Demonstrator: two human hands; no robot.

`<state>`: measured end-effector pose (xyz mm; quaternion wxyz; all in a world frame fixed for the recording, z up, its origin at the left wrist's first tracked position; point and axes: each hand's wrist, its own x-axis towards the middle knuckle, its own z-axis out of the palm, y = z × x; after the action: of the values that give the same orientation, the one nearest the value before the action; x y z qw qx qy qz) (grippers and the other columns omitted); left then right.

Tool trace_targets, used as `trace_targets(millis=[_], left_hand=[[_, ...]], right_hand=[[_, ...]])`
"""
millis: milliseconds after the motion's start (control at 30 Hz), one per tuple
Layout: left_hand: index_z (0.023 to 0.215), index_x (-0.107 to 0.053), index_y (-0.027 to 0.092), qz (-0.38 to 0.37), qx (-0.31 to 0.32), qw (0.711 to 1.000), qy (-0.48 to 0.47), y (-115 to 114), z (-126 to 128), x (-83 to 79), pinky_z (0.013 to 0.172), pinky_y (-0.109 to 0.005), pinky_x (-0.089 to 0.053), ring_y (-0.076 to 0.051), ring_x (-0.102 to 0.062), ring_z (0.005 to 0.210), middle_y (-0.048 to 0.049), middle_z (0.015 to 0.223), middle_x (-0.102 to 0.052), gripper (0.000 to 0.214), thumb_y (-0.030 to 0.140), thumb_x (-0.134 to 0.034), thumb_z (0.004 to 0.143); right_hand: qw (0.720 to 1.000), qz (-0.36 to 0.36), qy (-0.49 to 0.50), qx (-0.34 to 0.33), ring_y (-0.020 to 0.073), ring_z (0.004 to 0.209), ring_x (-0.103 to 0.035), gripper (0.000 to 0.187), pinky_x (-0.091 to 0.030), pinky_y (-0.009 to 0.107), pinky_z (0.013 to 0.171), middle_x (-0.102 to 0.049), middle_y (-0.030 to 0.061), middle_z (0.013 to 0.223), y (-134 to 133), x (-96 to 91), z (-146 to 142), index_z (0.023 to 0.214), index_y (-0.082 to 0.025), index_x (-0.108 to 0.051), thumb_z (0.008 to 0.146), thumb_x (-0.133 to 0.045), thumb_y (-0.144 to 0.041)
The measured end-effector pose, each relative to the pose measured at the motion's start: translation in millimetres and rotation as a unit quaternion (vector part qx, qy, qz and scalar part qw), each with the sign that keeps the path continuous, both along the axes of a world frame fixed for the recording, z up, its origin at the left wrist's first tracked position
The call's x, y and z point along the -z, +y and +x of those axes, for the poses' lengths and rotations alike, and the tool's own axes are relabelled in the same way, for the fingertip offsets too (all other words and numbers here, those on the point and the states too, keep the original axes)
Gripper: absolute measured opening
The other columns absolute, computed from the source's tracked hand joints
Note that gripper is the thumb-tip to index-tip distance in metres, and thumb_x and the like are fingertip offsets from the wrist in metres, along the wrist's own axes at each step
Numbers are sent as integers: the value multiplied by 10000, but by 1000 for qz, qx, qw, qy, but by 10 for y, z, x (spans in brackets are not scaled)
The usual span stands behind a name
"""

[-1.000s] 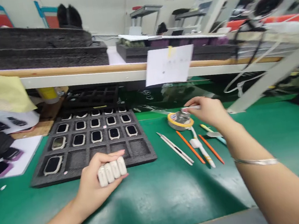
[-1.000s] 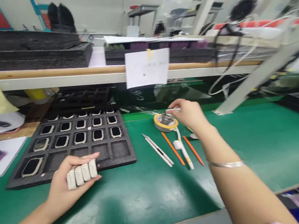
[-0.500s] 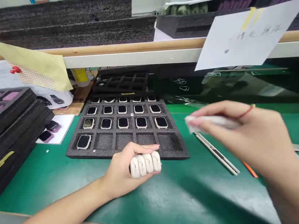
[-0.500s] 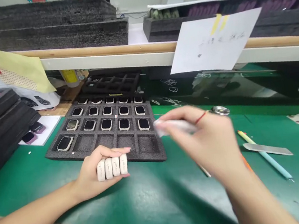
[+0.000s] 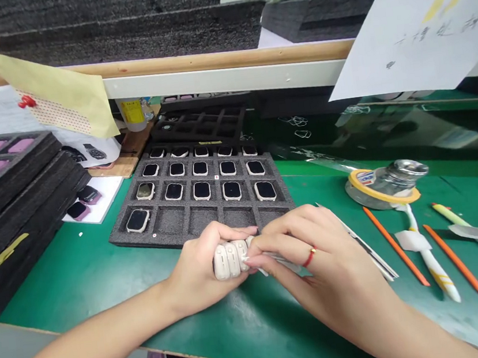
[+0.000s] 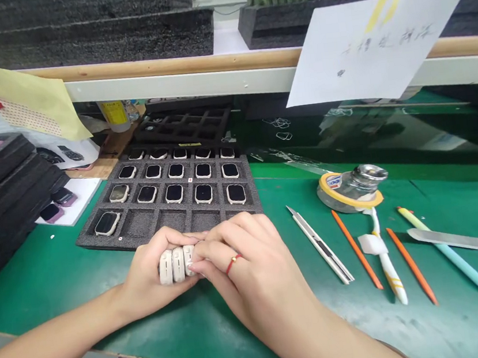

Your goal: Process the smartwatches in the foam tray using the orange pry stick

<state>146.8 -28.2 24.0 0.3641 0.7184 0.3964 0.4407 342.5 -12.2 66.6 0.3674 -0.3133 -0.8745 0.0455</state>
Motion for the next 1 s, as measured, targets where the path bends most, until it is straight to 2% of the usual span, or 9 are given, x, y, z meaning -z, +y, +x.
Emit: trace_targets(millis=[100,233,333,433,533,600,667,833,1000], left_hand=[[1078,-534,237,3,-4,1000,7,-5,6,1,826,-291,-623,-195,-754,1041,-55,1188,-765,376,247,-800,813],[1080,-538,232,12,2,1000,-7,-7,6,8,874,-306,-619,-210,-731,1109,-71,1219,-753,365,248,-795,822],[1084,-533,237,29,-8,1000,1,-17,16,13,839,-288,-624,-197,-750,1055,-61,1186,-765,388,229,-806,809],[1088,-525,244,41,2,999,-17,-25,31,16,831,-288,-629,-195,-758,1029,-64,1191,-763,406,204,-810,801],[1124,-523,232,72,42,995,-54,-20,36,31,921,-331,-615,-229,-710,1154,-109,1256,-734,442,160,-809,795],[1156,-526,217,91,69,991,-67,-14,34,44,972,-349,-596,-241,-672,1217,-138,1286,-715,476,130,-813,786],[1180,-528,209,99,85,988,-78,-13,32,52,999,-361,-584,-244,-654,1243,-151,1307,-702,498,114,-814,783],[1170,-524,239,96,85,989,-77,-18,38,38,983,-408,-600,-258,-676,1211,-108,1285,-719,451,149,-786,814],[1187,-506,250,90,90,990,-60,-26,22,30,1028,-427,-575,-257,-651,1246,-107,1325,-698,410,214,-753,861]], right_hand=[[1000,13,10,19,180,797,-570,77,-410,346,728,-702,32,856,-4,1,2,883,-190,-660,940,-649,-140],[1000,-15,4,6,177,791,-572,88,-408,343,724,-707,19,855,-10,8,-3,876,-206,-670,948,-646,-161],[999,1,21,28,177,763,-576,92,-409,349,697,-704,20,829,-11,17,-15,859,-205,-683,935,-657,-159],[994,-65,87,20,174,756,-624,78,-475,332,676,-698,11,809,19,-3,2,868,-233,-700,921,-676,-181],[967,-157,193,49,165,711,-646,92,-531,310,645,-691,5,796,76,-60,70,819,-256,-686,909,-692,-239],[953,-156,243,93,175,702,-645,105,-545,324,647,-690,8,794,102,-97,118,795,-266,-674,893,-710,-257],[951,-136,255,111,190,722,-654,112,-551,342,660,-688,8,790,96,-121,144,792,-277,-667,885,-722,-245],[984,-55,160,62,183,704,-643,104,-510,337,609,-681,-1,789,-35,-160,115,886,-302,-673,903,-717,-208],[999,9,37,-9,178,715,-655,109,-483,359,676,-710,-1,791,-161,-163,31,928,-269,-665,918,-682,-161]])
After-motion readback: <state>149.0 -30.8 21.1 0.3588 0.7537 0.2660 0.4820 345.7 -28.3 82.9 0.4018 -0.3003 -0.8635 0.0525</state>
